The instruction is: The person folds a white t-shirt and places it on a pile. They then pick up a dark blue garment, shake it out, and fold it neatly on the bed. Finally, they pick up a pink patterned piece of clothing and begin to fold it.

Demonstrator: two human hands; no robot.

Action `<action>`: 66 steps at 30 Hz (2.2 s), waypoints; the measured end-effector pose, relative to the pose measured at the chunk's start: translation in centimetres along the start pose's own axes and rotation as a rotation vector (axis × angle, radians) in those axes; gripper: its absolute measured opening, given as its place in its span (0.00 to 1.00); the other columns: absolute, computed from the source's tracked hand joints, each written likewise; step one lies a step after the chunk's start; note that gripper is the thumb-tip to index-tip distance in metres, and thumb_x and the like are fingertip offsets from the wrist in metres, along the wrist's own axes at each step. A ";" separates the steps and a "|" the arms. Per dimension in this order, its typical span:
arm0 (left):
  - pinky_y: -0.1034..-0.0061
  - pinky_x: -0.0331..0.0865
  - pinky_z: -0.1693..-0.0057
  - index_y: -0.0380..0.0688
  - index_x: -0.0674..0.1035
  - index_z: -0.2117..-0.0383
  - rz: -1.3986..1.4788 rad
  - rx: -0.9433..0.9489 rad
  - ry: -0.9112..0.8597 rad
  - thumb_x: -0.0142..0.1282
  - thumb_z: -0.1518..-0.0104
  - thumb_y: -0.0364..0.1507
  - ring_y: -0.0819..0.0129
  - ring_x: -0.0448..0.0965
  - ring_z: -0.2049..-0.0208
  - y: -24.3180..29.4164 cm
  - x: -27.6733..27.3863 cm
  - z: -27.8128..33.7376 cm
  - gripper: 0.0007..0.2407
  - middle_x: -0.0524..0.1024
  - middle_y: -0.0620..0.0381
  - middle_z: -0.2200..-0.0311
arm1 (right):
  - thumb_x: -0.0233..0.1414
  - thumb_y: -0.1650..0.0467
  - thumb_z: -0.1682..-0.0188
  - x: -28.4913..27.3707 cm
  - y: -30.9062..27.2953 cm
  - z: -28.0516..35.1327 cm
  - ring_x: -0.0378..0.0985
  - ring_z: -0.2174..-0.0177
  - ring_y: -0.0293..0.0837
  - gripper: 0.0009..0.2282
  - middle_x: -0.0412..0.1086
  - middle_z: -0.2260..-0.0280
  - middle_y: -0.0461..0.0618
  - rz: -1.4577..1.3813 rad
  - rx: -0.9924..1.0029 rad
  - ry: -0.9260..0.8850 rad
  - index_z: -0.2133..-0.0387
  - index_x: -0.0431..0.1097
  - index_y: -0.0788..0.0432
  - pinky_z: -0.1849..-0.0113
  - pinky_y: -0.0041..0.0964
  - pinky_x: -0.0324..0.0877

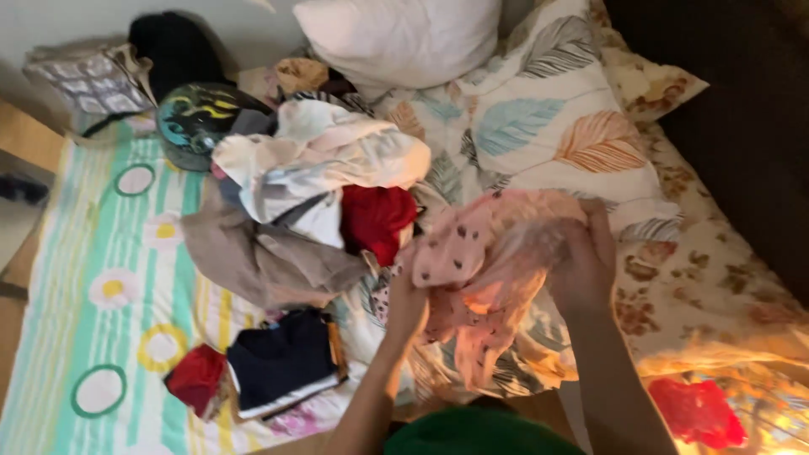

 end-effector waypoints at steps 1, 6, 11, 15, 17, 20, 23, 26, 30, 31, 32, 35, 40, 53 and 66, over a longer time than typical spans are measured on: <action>0.55 0.71 0.58 0.47 0.74 0.34 0.001 -0.009 0.003 0.47 0.36 0.23 0.43 0.79 0.68 0.2 0.8 0.1 0.22 0.81 0.37 0.68 | 0.45 0.76 0.43 -1.3 0.0 -0.4 0.69 0.69 0.33 0.10 0.68 0.65 0.43 0.002 0.010 0.001 0.49 0.63 0.56 0.66 0.30 0.67; 0.75 0.70 0.47 0.31 0.75 0.48 0.438 0.550 -0.036 0.43 0.37 0.21 0.71 0.76 0.54 10.9 3.7 3.5 0.13 0.79 0.54 0.56 | 0.59 0.76 0.52 1.9 -1.3 0.1 0.68 0.52 0.43 0.21 0.63 0.52 0.51 0.602 -0.252 -0.392 0.48 0.58 0.59 0.51 0.38 0.67; 0.76 0.71 0.47 0.31 0.76 0.49 0.207 0.619 0.104 0.43 0.46 0.18 0.68 0.78 0.56 13.8 7.6 5.6 0.18 0.80 0.52 0.59 | 0.65 0.70 0.59 0.0 3.0 4.2 0.64 0.46 0.45 0.27 0.63 0.50 0.56 0.877 -0.302 -0.647 0.47 0.60 0.61 0.46 0.47 0.61; 0.67 0.72 0.63 0.37 0.74 0.44 0.382 0.142 0.211 0.42 0.53 0.18 0.58 0.77 0.70 12.1 9.2 5.6 0.24 0.79 0.49 0.64 | 0.65 0.66 0.57 -4.0 9.0 3.4 0.70 0.57 0.46 0.18 0.72 0.60 0.57 1.250 -0.015 -0.900 0.55 0.73 0.62 0.55 0.43 0.67; 0.68 0.72 0.56 0.34 0.73 0.44 0.325 0.306 0.275 0.43 0.52 0.19 0.59 0.78 0.62 11.6 8.0 5.2 0.24 0.79 0.48 0.59 | 0.63 0.66 0.56 -4.5 7.6 2.7 0.74 0.63 0.43 0.14 0.75 0.65 0.54 1.117 0.165 -0.873 0.60 0.75 0.61 0.59 0.39 0.70; 0.69 0.67 0.41 0.32 0.67 0.40 0.175 0.595 0.371 0.46 0.48 0.19 0.58 0.73 0.46 12.7 6.8 5.4 0.24 0.73 0.45 0.47 | 0.59 0.68 0.54 -6.1 6.0 0.2 0.75 0.71 0.38 0.08 0.77 0.72 0.49 0.866 0.408 -0.797 0.65 0.77 0.61 0.67 0.33 0.69; 0.67 0.57 0.32 0.33 0.62 0.35 -0.024 0.719 0.463 0.51 0.49 0.20 0.55 0.63 0.35 13.1 6.7 7.0 0.30 0.64 0.42 0.38 | 0.55 0.70 0.48 -6.1 5.0 -2.3 0.72 0.72 0.35 0.05 0.73 0.72 0.46 0.645 0.386 -0.774 0.67 0.75 0.62 0.68 0.29 0.66; 0.65 0.53 0.30 0.35 0.59 0.34 -0.043 0.703 0.498 0.58 0.51 0.23 0.52 0.57 0.31 11.3 8.0 9.2 0.34 0.58 0.41 0.34 | 0.53 0.71 0.43 -3.9 4.9 -3.3 0.69 0.69 0.32 0.07 0.70 0.70 0.43 0.394 0.358 -0.772 0.67 0.72 0.64 0.66 0.28 0.66; 0.59 0.55 0.27 0.37 0.64 0.34 -0.161 0.643 0.650 0.64 0.43 0.29 0.51 0.63 0.31 6.3 9.5 12.5 0.30 0.63 0.43 0.36 | 0.50 0.70 0.45 1.9 2.5 -2.4 0.74 0.69 0.34 0.07 0.74 0.70 0.44 0.293 0.340 -0.690 0.66 0.70 0.64 0.64 0.28 0.70; 0.59 0.55 0.27 0.37 0.64 0.34 -0.169 0.626 0.640 0.64 0.43 0.29 0.51 0.63 0.31 6.7 9.4 13.3 0.30 0.63 0.43 0.36 | 0.50 0.70 0.45 1.7 2.7 -1.4 0.74 0.69 0.34 0.07 0.74 0.70 0.44 0.289 0.356 -0.676 0.66 0.70 0.64 0.64 0.28 0.70; 0.59 0.57 0.29 0.39 0.66 0.38 -0.262 0.727 0.547 0.67 0.45 0.31 0.52 0.64 0.34 8.5 10.3 13.0 0.29 0.64 0.46 0.39 | 0.52 0.70 0.40 2.3 2.4 -1.4 0.72 0.67 0.36 0.08 0.72 0.68 0.46 0.117 0.374 -0.671 0.62 0.69 0.66 0.62 0.31 0.68; 0.58 0.60 0.35 0.37 0.69 0.43 -0.326 0.896 0.368 0.69 0.49 0.33 0.49 0.65 0.38 11.7 11.3 12.3 0.29 0.67 0.42 0.42 | 0.56 0.69 0.41 5.7 -1.7 -1.1 0.72 0.56 0.41 0.17 0.69 0.57 0.50 -0.072 0.313 -0.669 0.46 0.62 0.68 0.53 0.36 0.68; 0.66 0.74 0.48 0.36 0.75 0.49 0.057 0.515 0.206 0.54 0.39 0.28 0.59 0.82 0.54 5.7 9.8 7.3 0.14 0.81 0.46 0.56 | 0.63 0.67 0.49 6.2 -5.2 -1.4 0.67 0.40 0.47 0.43 0.61 0.38 0.54 -0.142 0.122 -0.680 0.26 0.39 0.62 0.40 0.44 0.66; 0.78 0.70 0.51 0.32 0.80 0.56 0.080 0.807 0.326 0.46 0.36 0.17 0.73 0.76 0.60 19.1 1.5 7.5 0.09 0.79 0.55 0.61 | 0.64 0.65 0.57 -2.9 9.2 -0.6 0.76 0.51 0.47 0.27 0.74 0.51 0.54 1.087 0.188 -0.759 0.45 0.67 0.62 0.50 0.43 0.71; 0.77 0.66 0.66 0.37 0.80 0.64 -0.139 0.527 0.719 0.40 0.29 0.34 0.74 0.73 0.74 14.3 -7.7 7.2 0.16 0.76 0.56 0.73 | 0.58 0.73 0.48 -4.2 7.1 -4.7 0.74 0.67 0.32 0.04 0.76 0.69 0.40 0.569 0.183 -0.779 0.65 0.77 0.63 0.65 0.29 0.72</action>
Point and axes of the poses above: each hand's wrist, its own z-axis away from the middle knuckle, its own x-axis out of the palm, y = z × x, the point moved 9 cm from there along -z, towards the middle knuckle
